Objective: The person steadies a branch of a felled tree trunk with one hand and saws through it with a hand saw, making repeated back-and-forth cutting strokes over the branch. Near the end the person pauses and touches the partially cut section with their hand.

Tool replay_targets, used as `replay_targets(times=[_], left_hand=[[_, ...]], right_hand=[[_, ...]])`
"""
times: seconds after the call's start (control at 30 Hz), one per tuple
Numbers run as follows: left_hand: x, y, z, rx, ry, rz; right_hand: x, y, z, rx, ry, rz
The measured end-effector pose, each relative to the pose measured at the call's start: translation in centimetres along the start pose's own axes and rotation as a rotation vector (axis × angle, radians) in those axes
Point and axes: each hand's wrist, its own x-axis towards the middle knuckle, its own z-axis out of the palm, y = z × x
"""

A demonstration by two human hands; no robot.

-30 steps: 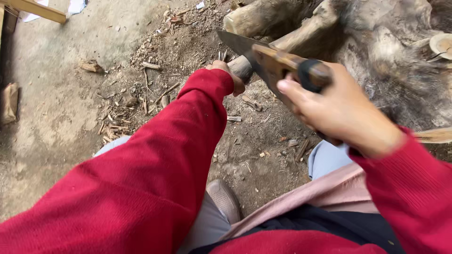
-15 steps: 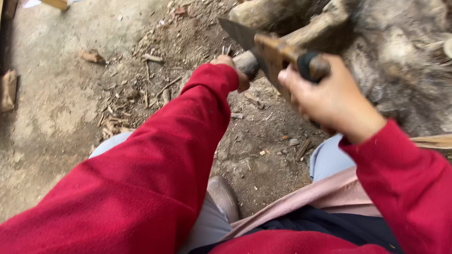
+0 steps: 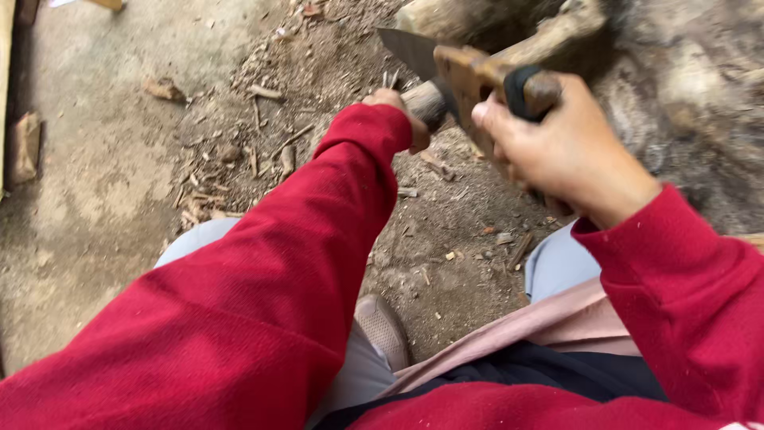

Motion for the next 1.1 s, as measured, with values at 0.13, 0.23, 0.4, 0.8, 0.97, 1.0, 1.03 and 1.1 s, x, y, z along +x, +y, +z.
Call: replay_targets(times=[0.13,0.23,0.4,0.8,0.97,1.0,1.03,1.1], left_hand=[[-0.4,0.1,0.8,0.004,0.013,-0.014],[-0.2,0.2,0.6,0.007,0.076,0.011],[0.4,-0.3,0.2,0.006,0.082,0.022],[-0.2,-1.4,1.4,0.019,0.075,0.053],[-0.3,-1.5,1.1,0.048,0.095,0.052],[-0.5,-1.7,1.1,0.048,0.065,0.033],[-0.5,-1.8,1.2,0.043,0.032,0.020],[-0.7,-1.9,1.4,0.021,0.022,0.037]], right_hand=[[-6.7,-0.3,-3.0,-0.122,0.047,0.320],[-10.9,-2.6,-4.2,-0.036,0.140,0.303],[-5.8,-4.1,-1.5,-0.201,0.108,0.142],[-12.5,-1.4,-4.0,-0.036,0.182,0.289],[-4.4,-4.4,0.8,-0.011,0.024,0.031],[-3.0,-4.5,1.9,0.017,0.010,0.038],[-2.4,-4.0,2.3,0.040,-0.003,0.048],[-3.0,-2.6,2.2,0.026,-0.004,0.072]])
